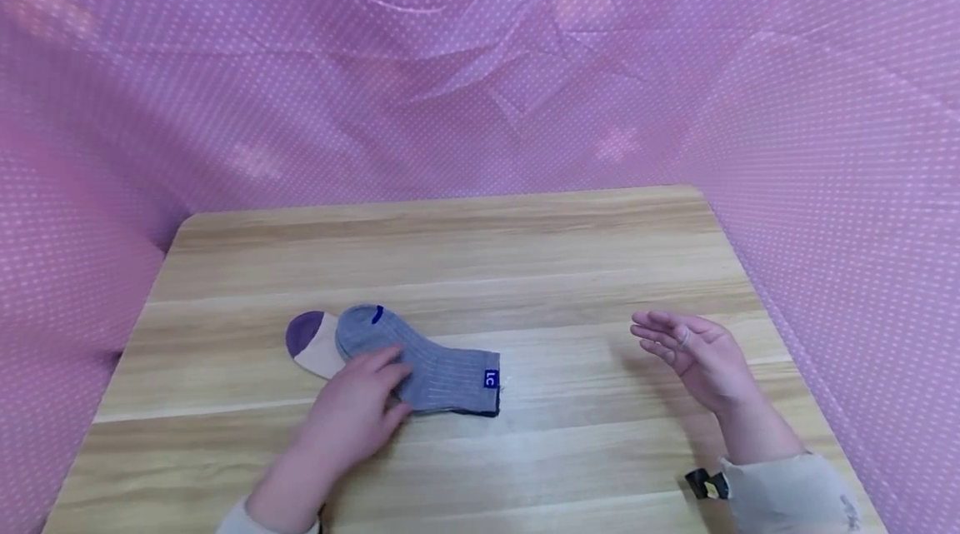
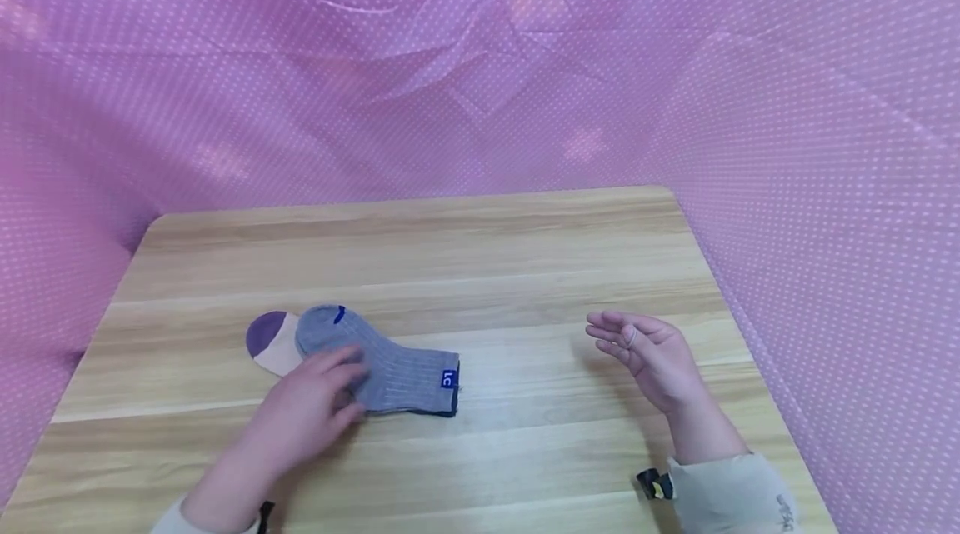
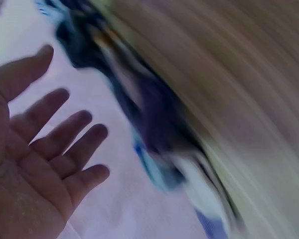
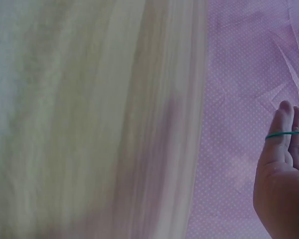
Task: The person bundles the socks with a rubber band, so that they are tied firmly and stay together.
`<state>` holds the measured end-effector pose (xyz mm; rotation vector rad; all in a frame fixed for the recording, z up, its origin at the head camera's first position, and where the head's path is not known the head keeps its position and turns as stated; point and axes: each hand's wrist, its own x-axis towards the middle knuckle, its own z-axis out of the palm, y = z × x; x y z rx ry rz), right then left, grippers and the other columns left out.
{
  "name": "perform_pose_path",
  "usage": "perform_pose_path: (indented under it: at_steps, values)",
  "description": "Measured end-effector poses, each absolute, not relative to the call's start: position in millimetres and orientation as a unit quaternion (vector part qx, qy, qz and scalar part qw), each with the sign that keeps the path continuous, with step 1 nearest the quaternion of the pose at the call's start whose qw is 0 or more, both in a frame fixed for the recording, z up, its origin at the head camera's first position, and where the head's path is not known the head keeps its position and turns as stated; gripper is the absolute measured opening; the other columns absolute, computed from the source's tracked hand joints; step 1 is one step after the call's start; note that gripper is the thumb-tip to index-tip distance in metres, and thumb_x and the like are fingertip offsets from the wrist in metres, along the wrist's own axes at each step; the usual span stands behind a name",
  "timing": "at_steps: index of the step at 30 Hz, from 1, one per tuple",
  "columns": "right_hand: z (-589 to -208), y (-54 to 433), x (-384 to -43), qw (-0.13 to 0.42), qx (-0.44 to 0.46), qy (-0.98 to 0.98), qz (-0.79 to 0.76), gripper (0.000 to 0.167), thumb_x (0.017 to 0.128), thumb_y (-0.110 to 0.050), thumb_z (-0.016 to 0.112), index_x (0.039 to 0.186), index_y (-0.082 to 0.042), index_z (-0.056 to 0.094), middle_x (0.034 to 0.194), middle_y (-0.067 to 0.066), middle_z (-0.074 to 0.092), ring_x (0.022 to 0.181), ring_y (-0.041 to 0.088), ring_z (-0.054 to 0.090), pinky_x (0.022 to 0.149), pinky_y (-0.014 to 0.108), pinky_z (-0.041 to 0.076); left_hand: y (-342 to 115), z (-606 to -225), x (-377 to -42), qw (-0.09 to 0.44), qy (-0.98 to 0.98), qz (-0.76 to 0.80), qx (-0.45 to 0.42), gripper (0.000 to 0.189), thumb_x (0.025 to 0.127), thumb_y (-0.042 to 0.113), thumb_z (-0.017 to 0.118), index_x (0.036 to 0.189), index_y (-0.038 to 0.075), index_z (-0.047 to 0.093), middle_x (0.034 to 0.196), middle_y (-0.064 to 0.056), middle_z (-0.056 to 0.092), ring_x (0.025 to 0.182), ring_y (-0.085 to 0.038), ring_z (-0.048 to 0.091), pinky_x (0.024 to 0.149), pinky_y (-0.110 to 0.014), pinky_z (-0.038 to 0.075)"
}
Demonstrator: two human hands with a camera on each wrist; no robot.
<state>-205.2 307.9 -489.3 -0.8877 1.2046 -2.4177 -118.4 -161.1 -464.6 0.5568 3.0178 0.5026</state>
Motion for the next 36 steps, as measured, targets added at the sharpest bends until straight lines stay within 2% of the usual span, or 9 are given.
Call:
perform_pose_path:
  at_steps: [3,6,10,14,18,22,29,32,36]
  values:
    - [-494.9,302.3,-207.1,0.149,-0.321,0.411,-0.840,0.038,0.112,0.008,0.034,0.146,0.017,0.048,0.148,0.027,0.057,0.137,0.038,0.058,0.114,0.043,0.048,-136.4,-466.5,-120.5,0.010,0.961,0.180,0.208,0.045,0.084,0.020,0.089,0.125,0.005,0.075,0.141,-0.015,0.066,0.129,-0.037,0.061,0.112,-0.055,0.047]
    - [-497.9,294.9,-207.0,0.155,-0.323,0.416,-0.836,0.039,0.110,0.012,0.035,0.146,0.015,0.049,0.148,0.027,0.058,0.137,0.037,0.058,0.114,0.043,0.048,-117.5,-475.3,-124.4,0.031,0.953,0.173,0.247,0.041,0.086,0.021,0.087,0.124,0.008,0.076,0.139,-0.012,0.067,0.127,-0.033,0.062,0.109,-0.052,0.050]
    - [-498.1,290.6,-204.0,0.160,-0.323,0.434,-0.825,0.039,0.107,0.016,0.038,0.143,0.017,0.052,0.145,0.026,0.060,0.136,0.036,0.059,0.113,0.043,0.049,-102.9,-484.7,-130.5,0.039,0.953,0.135,0.267,0.040,0.081,0.021,0.090,0.119,0.012,0.079,0.134,-0.011,0.068,0.122,-0.033,0.064,0.101,-0.051,0.055]
    - [-498.3,290.1,-201.6,0.170,-0.303,0.453,-0.821,0.035,0.106,0.014,0.045,0.139,0.014,0.058,0.141,0.024,0.064,0.134,0.034,0.062,0.112,0.043,0.050,-98.3,-490.7,-134.7,0.039,0.958,0.101,0.266,0.048,0.077,0.025,0.094,0.120,0.013,0.078,0.132,-0.011,0.067,0.119,-0.032,0.064,0.098,-0.050,0.057]
    - [-499.6,290.4,-200.0,0.180,-0.279,0.475,-0.815,0.033,0.107,0.010,0.049,0.137,0.009,0.063,0.139,0.020,0.067,0.132,0.030,0.064,0.110,0.041,0.052,-93.3,-492.6,-140.6,0.058,0.959,0.071,0.270,0.054,0.078,0.032,0.095,0.125,0.013,0.076,0.134,-0.009,0.067,0.119,-0.031,0.064,0.096,-0.049,0.058]
    - [-500.6,287.9,-200.0,0.183,-0.271,0.496,-0.805,0.032,0.108,0.005,0.051,0.136,0.005,0.066,0.139,0.016,0.068,0.131,0.028,0.065,0.109,0.040,0.052,-86.3,-490.0,-146.8,0.066,0.956,0.035,0.285,0.052,0.080,0.036,0.094,0.124,0.014,0.076,0.125,-0.007,0.069,0.113,-0.026,0.066,0.090,-0.043,0.060]
    - [-504.0,277.3,-201.6,0.191,-0.272,0.500,-0.799,0.033,0.106,0.009,0.052,0.134,0.002,0.068,0.139,0.017,0.068,0.130,0.028,0.065,0.108,0.041,0.054,-80.1,-488.1,-147.9,0.042,0.947,-0.007,0.317,0.016,0.096,0.015,0.075,0.111,0.018,0.078,0.103,-0.004,0.070,0.096,-0.023,0.065,0.073,-0.038,0.061]
    - [-504.6,270.5,-201.0,0.194,-0.276,0.491,-0.804,0.034,0.105,0.009,0.054,0.133,-0.001,0.069,0.138,0.017,0.068,0.130,0.028,0.065,0.108,0.041,0.053,-80.9,-490.3,-148.8,0.018,0.945,-0.009,0.327,0.013,0.095,0.011,0.072,0.105,0.017,0.077,0.098,-0.003,0.071,0.091,-0.022,0.066,0.069,-0.037,0.060]
    - [-501.9,255.5,-197.5,0.178,-0.293,0.507,-0.791,0.036,0.101,0.013,0.056,0.133,0.002,0.068,0.137,0.017,0.069,0.129,0.027,0.066,0.107,0.041,0.053,-84.0,-492.0,-152.5,0.002,0.950,0.044,0.310,0.014,0.093,0.009,0.072,0.106,0.012,0.075,0.099,-0.005,0.075,0.092,-0.023,0.070,0.075,-0.039,0.061]
